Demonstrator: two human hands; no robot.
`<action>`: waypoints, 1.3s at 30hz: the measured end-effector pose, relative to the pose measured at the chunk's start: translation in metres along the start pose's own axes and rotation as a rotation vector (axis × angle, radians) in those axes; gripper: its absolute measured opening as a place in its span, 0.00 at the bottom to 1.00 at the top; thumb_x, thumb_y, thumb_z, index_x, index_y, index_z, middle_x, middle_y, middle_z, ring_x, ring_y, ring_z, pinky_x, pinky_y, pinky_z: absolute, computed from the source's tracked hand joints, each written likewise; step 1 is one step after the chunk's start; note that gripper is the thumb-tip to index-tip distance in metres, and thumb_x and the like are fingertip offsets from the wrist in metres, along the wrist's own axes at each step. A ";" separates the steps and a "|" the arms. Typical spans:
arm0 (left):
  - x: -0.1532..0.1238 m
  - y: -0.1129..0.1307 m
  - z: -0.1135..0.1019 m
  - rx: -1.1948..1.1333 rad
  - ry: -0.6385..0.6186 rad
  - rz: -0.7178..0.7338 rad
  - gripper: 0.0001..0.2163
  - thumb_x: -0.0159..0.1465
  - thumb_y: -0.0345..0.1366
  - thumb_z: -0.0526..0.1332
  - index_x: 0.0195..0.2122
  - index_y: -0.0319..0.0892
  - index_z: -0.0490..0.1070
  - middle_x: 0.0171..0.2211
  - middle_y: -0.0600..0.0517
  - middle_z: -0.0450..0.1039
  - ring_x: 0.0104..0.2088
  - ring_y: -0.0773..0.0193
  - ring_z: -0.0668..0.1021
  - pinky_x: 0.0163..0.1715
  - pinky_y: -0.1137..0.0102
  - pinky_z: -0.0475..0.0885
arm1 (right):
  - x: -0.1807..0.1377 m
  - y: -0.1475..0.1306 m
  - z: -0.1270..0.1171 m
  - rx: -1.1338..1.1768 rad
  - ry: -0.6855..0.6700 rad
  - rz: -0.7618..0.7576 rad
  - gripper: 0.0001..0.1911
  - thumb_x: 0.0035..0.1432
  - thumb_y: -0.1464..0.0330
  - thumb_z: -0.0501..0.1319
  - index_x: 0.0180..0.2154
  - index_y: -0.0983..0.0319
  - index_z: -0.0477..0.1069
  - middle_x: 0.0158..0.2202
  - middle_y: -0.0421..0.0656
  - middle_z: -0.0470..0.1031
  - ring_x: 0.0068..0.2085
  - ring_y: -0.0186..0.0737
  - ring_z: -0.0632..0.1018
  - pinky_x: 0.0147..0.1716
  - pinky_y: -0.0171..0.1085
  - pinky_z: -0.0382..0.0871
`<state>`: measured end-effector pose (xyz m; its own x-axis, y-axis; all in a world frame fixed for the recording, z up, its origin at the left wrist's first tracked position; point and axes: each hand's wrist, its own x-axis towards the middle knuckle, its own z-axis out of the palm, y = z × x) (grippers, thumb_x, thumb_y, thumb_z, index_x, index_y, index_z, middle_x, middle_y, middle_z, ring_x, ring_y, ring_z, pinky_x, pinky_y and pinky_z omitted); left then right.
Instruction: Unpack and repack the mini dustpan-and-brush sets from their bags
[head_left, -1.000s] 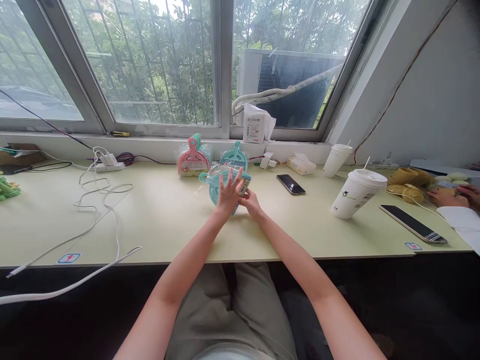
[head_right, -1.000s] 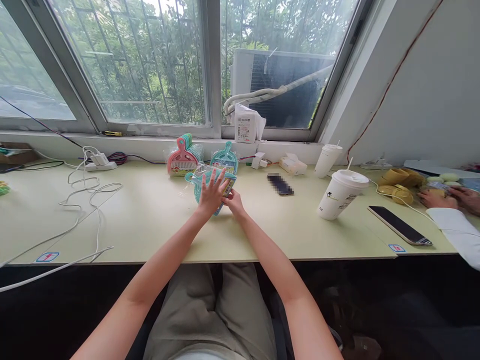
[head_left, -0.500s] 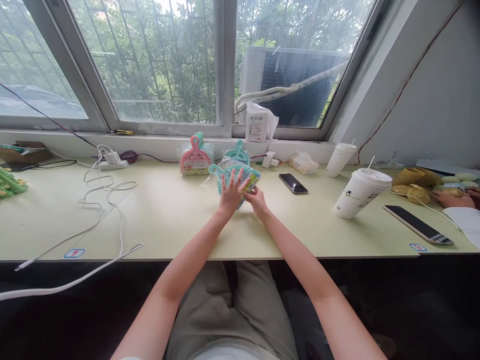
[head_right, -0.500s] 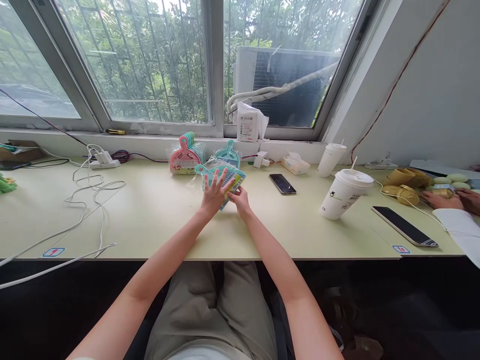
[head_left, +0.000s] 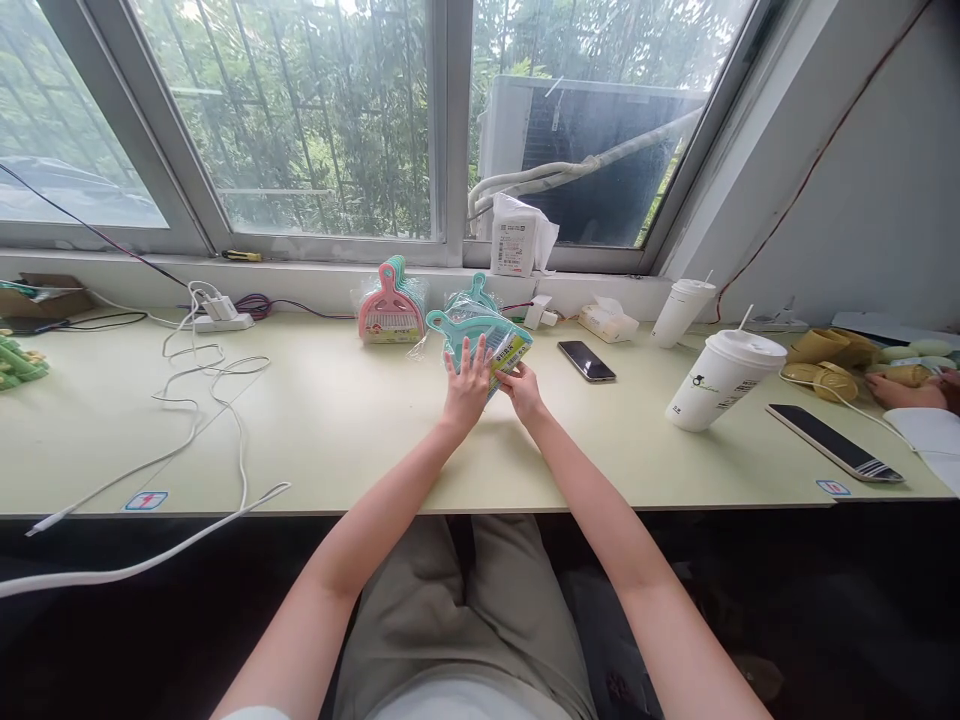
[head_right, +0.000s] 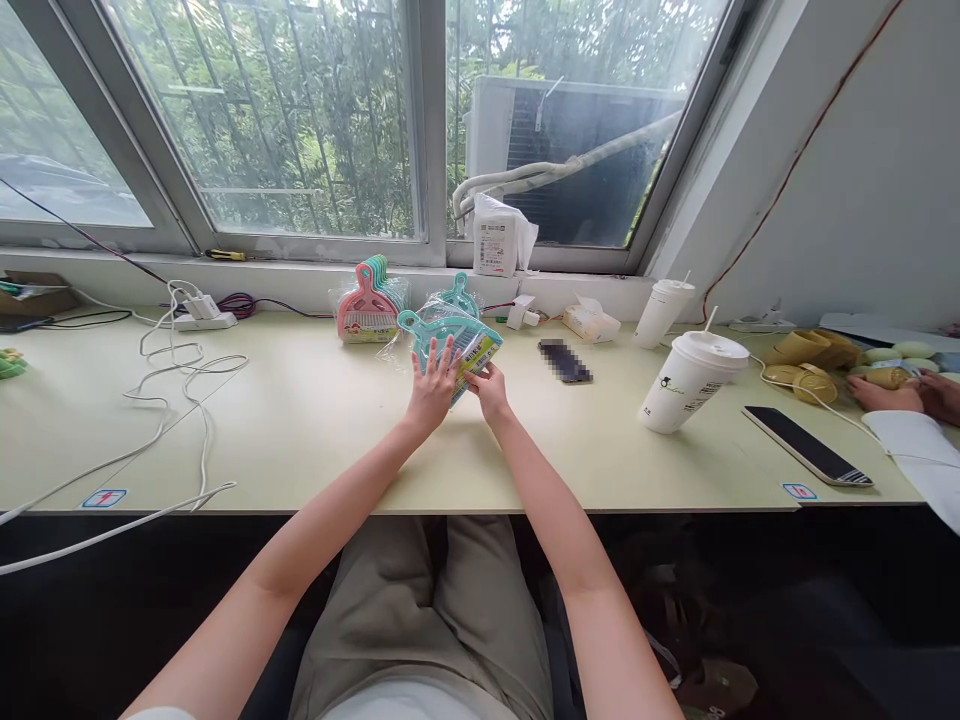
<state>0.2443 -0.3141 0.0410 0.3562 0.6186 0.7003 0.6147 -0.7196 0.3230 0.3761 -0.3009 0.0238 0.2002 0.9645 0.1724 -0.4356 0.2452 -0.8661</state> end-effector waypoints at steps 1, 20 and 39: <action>0.000 0.000 0.001 0.007 -0.002 0.009 0.26 0.66 0.30 0.50 0.66 0.47 0.55 0.68 0.45 0.46 0.68 0.47 0.41 0.62 0.41 0.29 | 0.000 -0.002 -0.001 0.000 0.002 -0.001 0.24 0.36 0.70 0.73 0.39 0.61 0.70 0.36 0.44 0.78 0.40 0.43 0.79 0.43 0.42 0.76; 0.021 0.004 0.014 -1.356 0.062 -0.521 0.33 0.59 0.51 0.63 0.62 0.44 0.55 0.61 0.41 0.63 0.61 0.48 0.66 0.59 0.51 0.62 | -0.006 -0.017 0.008 0.146 0.093 -0.143 0.26 0.39 0.69 0.71 0.42 0.60 0.68 0.41 0.44 0.78 0.47 0.45 0.78 0.50 0.46 0.73; 0.018 -0.004 0.006 -1.412 -0.054 -0.475 0.36 0.56 0.43 0.68 0.61 0.46 0.52 0.59 0.43 0.65 0.59 0.49 0.67 0.55 0.56 0.66 | -0.007 -0.016 0.005 0.178 0.040 -0.164 0.21 0.43 0.70 0.70 0.41 0.60 0.69 0.42 0.42 0.78 0.46 0.41 0.78 0.52 0.42 0.72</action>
<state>0.2521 -0.2985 0.0484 0.3673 0.8651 0.3416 -0.4825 -0.1368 0.8651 0.3776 -0.3110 0.0393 0.3138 0.9064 0.2827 -0.5412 0.4154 -0.7311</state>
